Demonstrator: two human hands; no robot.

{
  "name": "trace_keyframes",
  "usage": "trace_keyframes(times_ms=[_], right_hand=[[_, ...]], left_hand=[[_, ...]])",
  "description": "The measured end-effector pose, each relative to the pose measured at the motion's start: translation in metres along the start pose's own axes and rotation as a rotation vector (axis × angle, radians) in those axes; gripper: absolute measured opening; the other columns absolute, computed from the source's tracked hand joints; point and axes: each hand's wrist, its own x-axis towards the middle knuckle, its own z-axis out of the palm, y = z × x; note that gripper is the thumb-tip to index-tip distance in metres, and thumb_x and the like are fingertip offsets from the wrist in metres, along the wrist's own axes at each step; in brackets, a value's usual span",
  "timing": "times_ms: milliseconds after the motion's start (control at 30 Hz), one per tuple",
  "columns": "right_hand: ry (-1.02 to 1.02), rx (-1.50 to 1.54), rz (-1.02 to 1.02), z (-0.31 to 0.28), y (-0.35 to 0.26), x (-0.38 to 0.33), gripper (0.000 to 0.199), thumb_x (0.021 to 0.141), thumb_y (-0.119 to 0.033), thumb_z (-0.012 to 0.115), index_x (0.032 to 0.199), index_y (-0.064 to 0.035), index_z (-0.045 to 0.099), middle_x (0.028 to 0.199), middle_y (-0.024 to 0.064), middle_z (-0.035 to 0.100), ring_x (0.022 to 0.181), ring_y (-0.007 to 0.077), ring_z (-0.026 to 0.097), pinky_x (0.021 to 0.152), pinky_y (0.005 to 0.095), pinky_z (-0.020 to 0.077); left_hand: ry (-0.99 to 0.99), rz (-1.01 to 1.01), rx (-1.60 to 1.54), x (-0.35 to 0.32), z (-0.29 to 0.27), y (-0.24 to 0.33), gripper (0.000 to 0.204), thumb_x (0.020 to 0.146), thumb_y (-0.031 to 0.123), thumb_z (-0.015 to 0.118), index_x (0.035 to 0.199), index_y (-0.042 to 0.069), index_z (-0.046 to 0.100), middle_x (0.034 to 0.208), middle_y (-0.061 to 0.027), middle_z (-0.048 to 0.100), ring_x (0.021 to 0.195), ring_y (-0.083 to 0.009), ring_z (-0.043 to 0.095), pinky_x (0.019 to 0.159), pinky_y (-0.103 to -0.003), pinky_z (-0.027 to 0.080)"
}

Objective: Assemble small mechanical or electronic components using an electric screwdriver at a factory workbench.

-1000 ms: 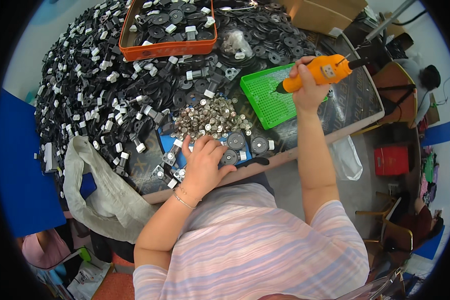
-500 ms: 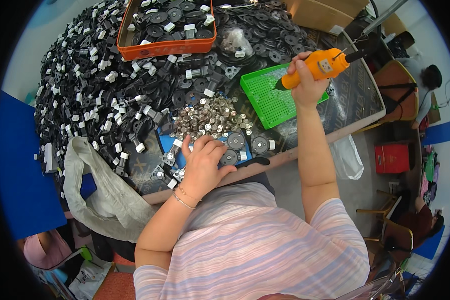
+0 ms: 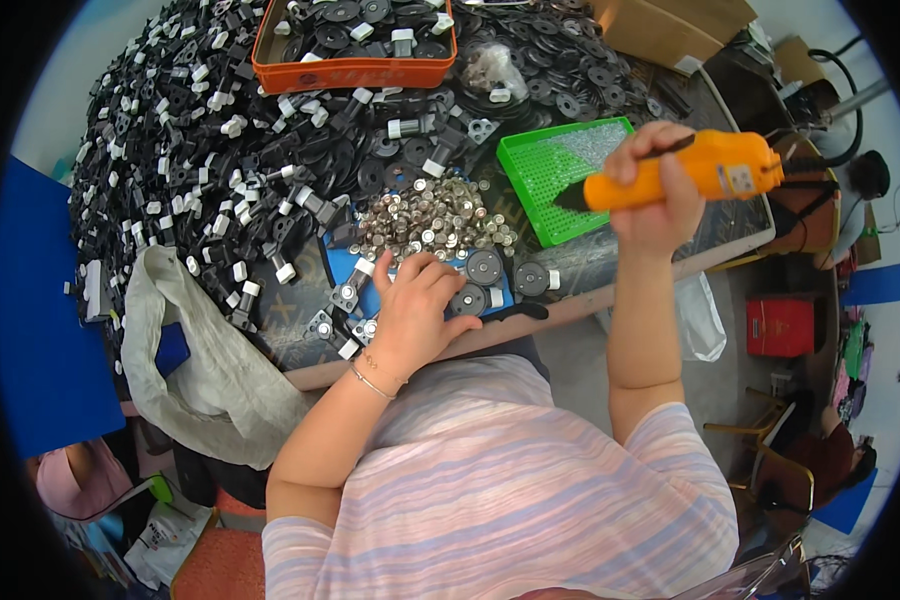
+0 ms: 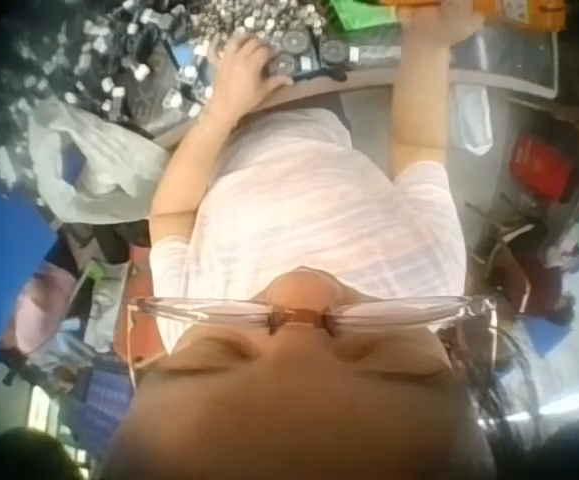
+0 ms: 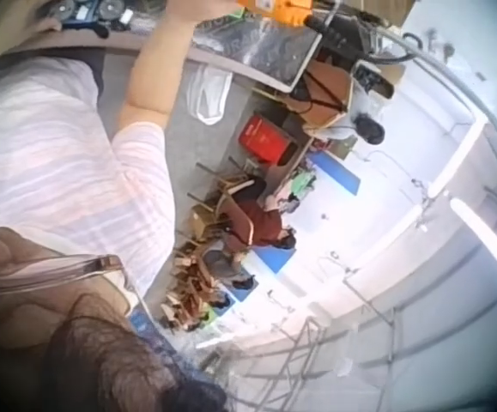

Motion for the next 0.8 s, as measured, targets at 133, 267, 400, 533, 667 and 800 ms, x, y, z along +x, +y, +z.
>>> trace_keyframes(times_ms=[133, 267, 400, 533, 667, 800], right_hand=[[-0.32, 0.016, 0.231, 0.033, 0.006, -0.041, 0.027, 0.081, -0.018, 0.066, 0.094, -0.0014, 0.049, 0.087, 0.0112, 0.05, 0.063, 0.0174, 0.053, 0.056, 0.0288, 0.0452], [-0.419, -0.072, 0.278, 0.045, 0.02, -0.058, 0.027, 0.079, -0.012, 0.069, 0.094, -0.0007, 0.051, 0.086, 0.0115, 0.051, 0.063, 0.0162, 0.054, 0.056, 0.026, 0.0455], [-0.513, -0.138, 0.237, 0.049, 0.028, -0.059, 0.023, 0.079, -0.009, 0.067, 0.093, -0.0011, 0.052, 0.087, 0.0113, 0.051, 0.064, 0.0154, 0.054, 0.057, 0.0254, 0.0459], [-0.551, -0.174, 0.252, 0.05, 0.034, -0.06, 0.021, 0.078, -0.008, 0.066, 0.092, -0.0016, 0.052, 0.086, 0.0108, 0.051, 0.064, 0.015, 0.053, 0.058, 0.0249, 0.0461], [-0.589, -0.14, 0.27, 0.051, 0.035, -0.06, 0.021, 0.077, -0.007, 0.066, 0.092, -0.0019, 0.053, 0.086, 0.0104, 0.051, 0.065, 0.0148, 0.053, 0.058, 0.025, 0.0463], [-0.549, -0.117, 0.291, 0.054, 0.036, -0.062, 0.02, 0.076, -0.007, 0.066, 0.09, -0.0016, 0.053, 0.085, 0.0101, 0.051, 0.066, 0.0147, 0.053, 0.056, 0.0239, 0.0455]], left_hand=[[-0.014, -0.007, -0.011, 0.002, -0.001, -0.001, 0.046, 0.058, 0.036, 0.079, 0.094, 0.011, 0.066, 0.097, 0.0007, 0.06, 0.107, -0.0211, 0.049, 0.101, -0.055, 0.02], [-0.002, -0.004, -0.026, 0.003, -0.001, -0.001, 0.046, 0.057, 0.036, 0.079, 0.092, 0.011, 0.066, 0.096, 0.0011, 0.059, 0.106, -0.0208, 0.049, 0.101, -0.055, 0.02], [0.019, -0.009, -0.02, 0.002, -0.001, 0.0, 0.044, 0.057, 0.036, 0.079, 0.091, 0.012, 0.066, 0.096, 0.0014, 0.059, 0.106, -0.0206, 0.049, 0.101, -0.055, 0.021], [0.031, -0.008, -0.035, 0.002, 0.0, -0.001, 0.042, 0.057, 0.034, 0.08, 0.09, 0.013, 0.065, 0.095, 0.0016, 0.059, 0.105, -0.0203, 0.049, 0.1, -0.055, 0.021], [0.052, 0.002, -0.027, 0.002, 0.002, -0.002, 0.041, 0.056, 0.033, 0.08, 0.088, 0.013, 0.065, 0.093, 0.0014, 0.058, 0.104, -0.0201, 0.05, 0.101, -0.055, 0.021], [0.05, -0.004, -0.017, 0.001, 0.002, -0.001, 0.04, 0.056, 0.033, 0.08, 0.087, 0.013, 0.064, 0.093, 0.0012, 0.058, 0.104, -0.02, 0.05, 0.101, -0.055, 0.021]])
